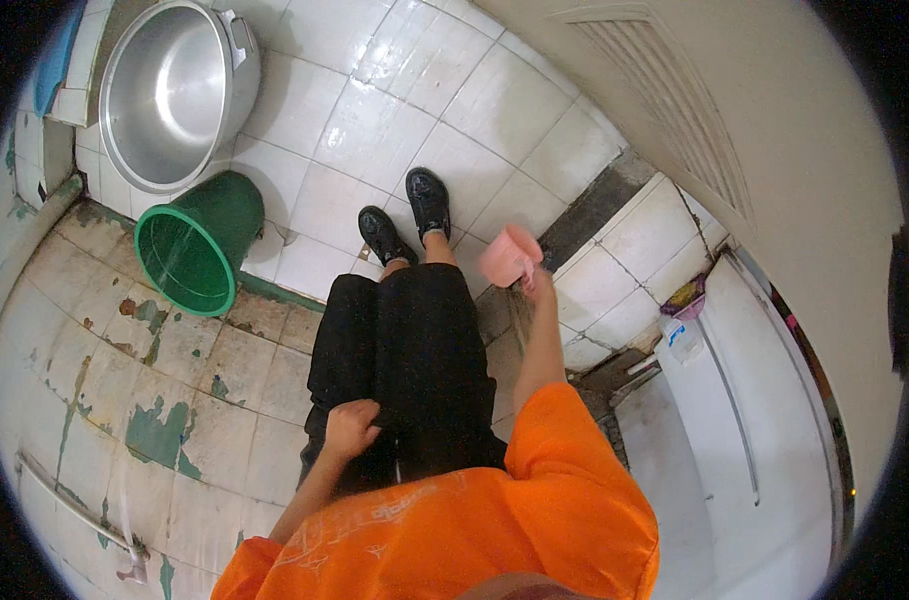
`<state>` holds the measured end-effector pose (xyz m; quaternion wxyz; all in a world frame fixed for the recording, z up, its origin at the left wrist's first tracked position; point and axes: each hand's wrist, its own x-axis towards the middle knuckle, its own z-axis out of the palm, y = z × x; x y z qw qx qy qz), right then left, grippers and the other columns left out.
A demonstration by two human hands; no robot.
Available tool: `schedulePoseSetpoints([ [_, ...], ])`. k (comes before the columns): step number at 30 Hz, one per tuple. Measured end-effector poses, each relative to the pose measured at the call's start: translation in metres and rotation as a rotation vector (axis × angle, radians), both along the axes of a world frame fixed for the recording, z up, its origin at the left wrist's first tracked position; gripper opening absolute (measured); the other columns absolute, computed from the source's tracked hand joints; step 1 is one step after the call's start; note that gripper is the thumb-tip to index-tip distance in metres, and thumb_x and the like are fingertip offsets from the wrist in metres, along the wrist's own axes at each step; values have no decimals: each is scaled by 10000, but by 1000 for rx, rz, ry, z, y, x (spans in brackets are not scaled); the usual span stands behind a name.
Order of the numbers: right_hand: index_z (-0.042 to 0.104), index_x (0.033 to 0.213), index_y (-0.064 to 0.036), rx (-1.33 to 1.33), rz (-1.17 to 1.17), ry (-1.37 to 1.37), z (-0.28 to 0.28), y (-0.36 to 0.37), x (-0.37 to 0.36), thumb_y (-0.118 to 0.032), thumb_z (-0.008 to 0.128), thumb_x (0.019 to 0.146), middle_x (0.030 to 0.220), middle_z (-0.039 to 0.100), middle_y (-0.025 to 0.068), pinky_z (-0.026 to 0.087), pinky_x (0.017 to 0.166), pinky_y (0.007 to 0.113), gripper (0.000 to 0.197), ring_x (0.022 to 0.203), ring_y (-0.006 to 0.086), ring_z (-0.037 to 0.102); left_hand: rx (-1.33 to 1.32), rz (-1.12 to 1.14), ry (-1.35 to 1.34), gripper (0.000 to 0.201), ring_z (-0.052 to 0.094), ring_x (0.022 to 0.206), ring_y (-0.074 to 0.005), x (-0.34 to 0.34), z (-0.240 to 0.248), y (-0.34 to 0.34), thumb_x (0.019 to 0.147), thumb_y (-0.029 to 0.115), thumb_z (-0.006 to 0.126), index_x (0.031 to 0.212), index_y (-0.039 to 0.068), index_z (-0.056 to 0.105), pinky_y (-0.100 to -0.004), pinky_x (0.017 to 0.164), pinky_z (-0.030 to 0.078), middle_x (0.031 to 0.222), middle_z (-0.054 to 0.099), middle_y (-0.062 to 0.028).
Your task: The person scoops water from a green bucket with a pink scoop and pours it into a large metal basin. The person repeats this action multiple times to fill the basin.
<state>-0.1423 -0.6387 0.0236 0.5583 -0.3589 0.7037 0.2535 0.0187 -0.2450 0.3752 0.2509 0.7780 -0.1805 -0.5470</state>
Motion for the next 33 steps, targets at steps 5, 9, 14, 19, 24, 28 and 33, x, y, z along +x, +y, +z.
schedulePoseSetpoints([
  [5, 462, 632, -62, -137, -25, 144, -34, -76, 65, -291, 484, 839, 506, 445, 70, 340, 327, 281, 309, 370, 158, 416, -28, 63, -2, 240, 580, 788, -311, 5, -8, -6, 591, 123, 614, 793, 31, 524, -395, 681, 478, 809, 576, -130],
  [9, 512, 631, -51, -276, 270, 131, -36, -142, 101, -216, 491, 806, 519, 486, 76, 374, 348, 311, 242, 406, 186, 484, -15, 87, -6, 229, 585, 817, -306, 8, -7, -9, 598, 120, 606, 791, 29, 520, -390, 705, 480, 844, 587, -132],
  [14, 567, 672, -37, -396, 901, 322, -14, -205, 173, -166, 480, 762, 581, 558, 95, 423, 429, 341, 180, 512, 205, 558, -30, 141, -44, 228, 586, 864, -300, 1, -3, -14, 616, 122, 607, 806, 30, 522, -386, 742, 479, 902, 598, -132],
  [19, 597, 705, -17, -312, 1573, 556, -10, -247, 233, -133, 449, 741, 575, 588, 112, 442, 460, 356, 191, 527, 212, 578, -44, 190, 34, 225, 582, 872, -295, -1, 0, -17, 635, 135, 614, 816, 34, 527, -381, 743, 478, 897, 597, -124],
  [24, 650, 838, -63, -725, 1500, 349, 2, -186, 252, -206, 555, 697, 895, 629, 141, 486, 654, 365, 221, 828, 269, 609, -34, 309, 31, 238, 575, 875, -304, -15, 6, -19, 652, 149, 624, 839, 33, 535, -385, 737, 473, 910, 594, -127],
  [28, 666, 836, -76, -540, 1941, 350, 78, -81, 300, -233, 573, 706, 899, 647, 139, 497, 677, 378, 224, 861, 278, 625, -39, 479, 18, 257, 571, 882, -305, -39, 8, -16, 675, 171, 638, 871, 37, 538, -387, 733, 469, 936, 591, -133],
  [33, 658, 814, -64, -628, 2283, -9, 152, 110, 308, -174, 519, 781, 828, 651, 140, 514, 639, 380, 180, 752, 285, 640, -24, 715, 47, 277, 565, 935, -299, -58, 21, -3, 714, 179, 645, 928, 37, 541, -375, 784, 462, 995, 594, -128],
])
